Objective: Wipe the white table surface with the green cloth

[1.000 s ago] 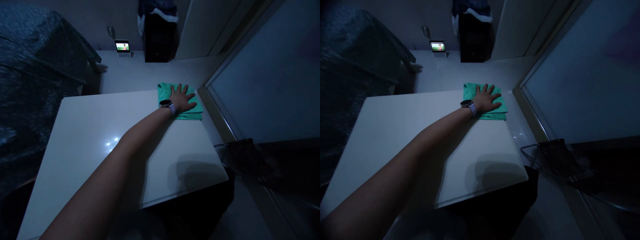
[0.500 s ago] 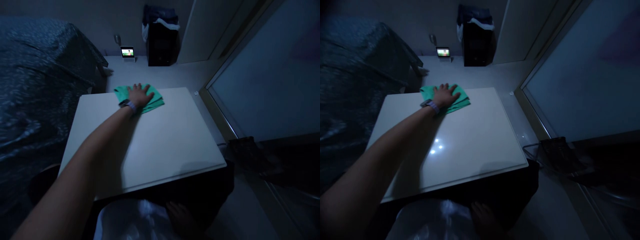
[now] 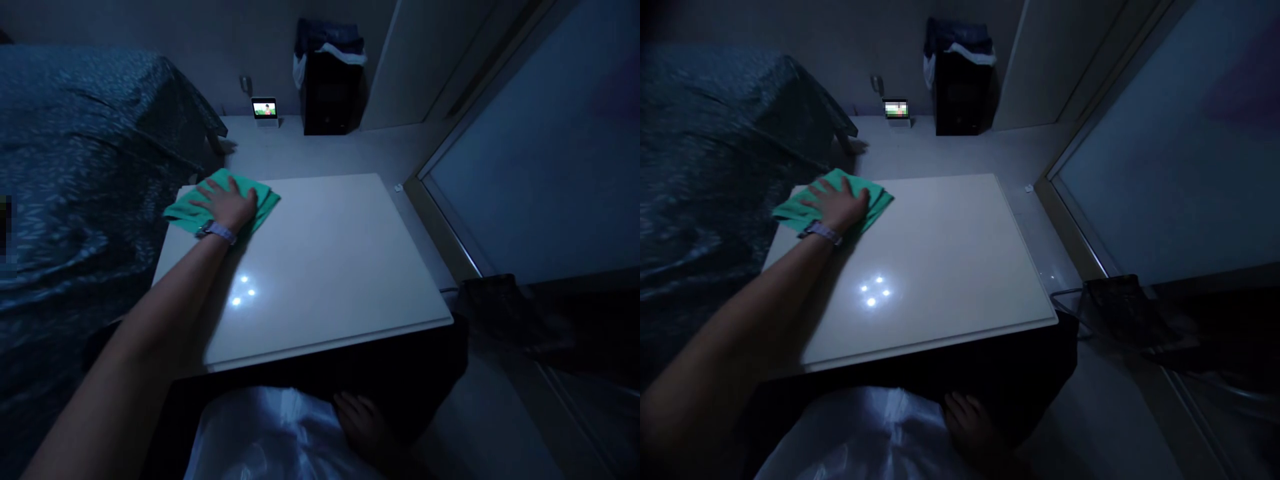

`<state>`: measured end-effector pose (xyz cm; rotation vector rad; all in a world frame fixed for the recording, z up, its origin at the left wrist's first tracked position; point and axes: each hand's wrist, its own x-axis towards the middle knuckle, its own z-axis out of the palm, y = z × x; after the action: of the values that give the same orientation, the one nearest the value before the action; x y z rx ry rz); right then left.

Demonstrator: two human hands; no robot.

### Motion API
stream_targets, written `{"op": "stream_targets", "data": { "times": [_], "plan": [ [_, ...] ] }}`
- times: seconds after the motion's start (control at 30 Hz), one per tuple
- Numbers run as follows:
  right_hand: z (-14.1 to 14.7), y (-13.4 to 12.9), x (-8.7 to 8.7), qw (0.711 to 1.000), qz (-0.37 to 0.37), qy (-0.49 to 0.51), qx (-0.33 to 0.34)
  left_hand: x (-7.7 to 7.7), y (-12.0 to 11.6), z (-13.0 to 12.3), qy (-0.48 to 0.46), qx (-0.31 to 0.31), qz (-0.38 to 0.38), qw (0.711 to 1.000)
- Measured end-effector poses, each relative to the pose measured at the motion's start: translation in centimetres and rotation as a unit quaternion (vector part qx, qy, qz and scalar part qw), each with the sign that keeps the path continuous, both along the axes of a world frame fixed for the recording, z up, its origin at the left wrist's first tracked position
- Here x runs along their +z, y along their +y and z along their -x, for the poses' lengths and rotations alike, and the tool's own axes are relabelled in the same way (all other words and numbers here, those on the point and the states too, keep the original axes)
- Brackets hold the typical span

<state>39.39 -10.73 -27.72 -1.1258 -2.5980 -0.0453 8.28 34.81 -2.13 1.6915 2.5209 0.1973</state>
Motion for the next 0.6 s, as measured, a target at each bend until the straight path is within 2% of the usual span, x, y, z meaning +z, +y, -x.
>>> {"op": "stream_targets", "data": {
  "times": [0.1, 0.2, 0.3, 0.37, 0.43, 0.5, 0.6],
  "plan": [
    [-0.2, -0.7, -1.2, 1.0, 0.009, -0.014, -0.001, -0.1, -0.3, -7.5, -0.009, -0.082, 0.0, 0.997],
    [0.1, -1.2, -1.4, 0.999, 0.025, -0.026, -0.021, -0.2, -0.8, -14.9, -0.026, -0.214, 0.003, 0.976],
    [0.4, -1.3, -0.9, 0.999, 0.021, -0.018, -0.041, -0.5, -1.8, -21.5, -0.038, -0.341, 0.013, 0.939],
    [0.6, -1.2, -0.4, 0.998, 0.014, -0.003, -0.053, -0.8, -2.8, -24.9, -0.042, -0.422, 0.012, 0.905],
    [0.7, -1.0, 0.1, 0.998, 0.015, 0.0, -0.059, -1.0, -4.0, -27.3, -0.043, -0.482, 0.014, 0.875],
    [0.7, -0.9, 0.6, 0.998, 0.019, -0.002, -0.064, -0.9, -5.2, -28.2, -0.041, -0.523, 0.02, 0.851],
    [0.6, -0.6, 1.0, 0.998, 0.002, 0.015, -0.068, -0.6, -6.3, -26.5, -0.03, -0.562, 0.033, 0.826]
  ]
}}
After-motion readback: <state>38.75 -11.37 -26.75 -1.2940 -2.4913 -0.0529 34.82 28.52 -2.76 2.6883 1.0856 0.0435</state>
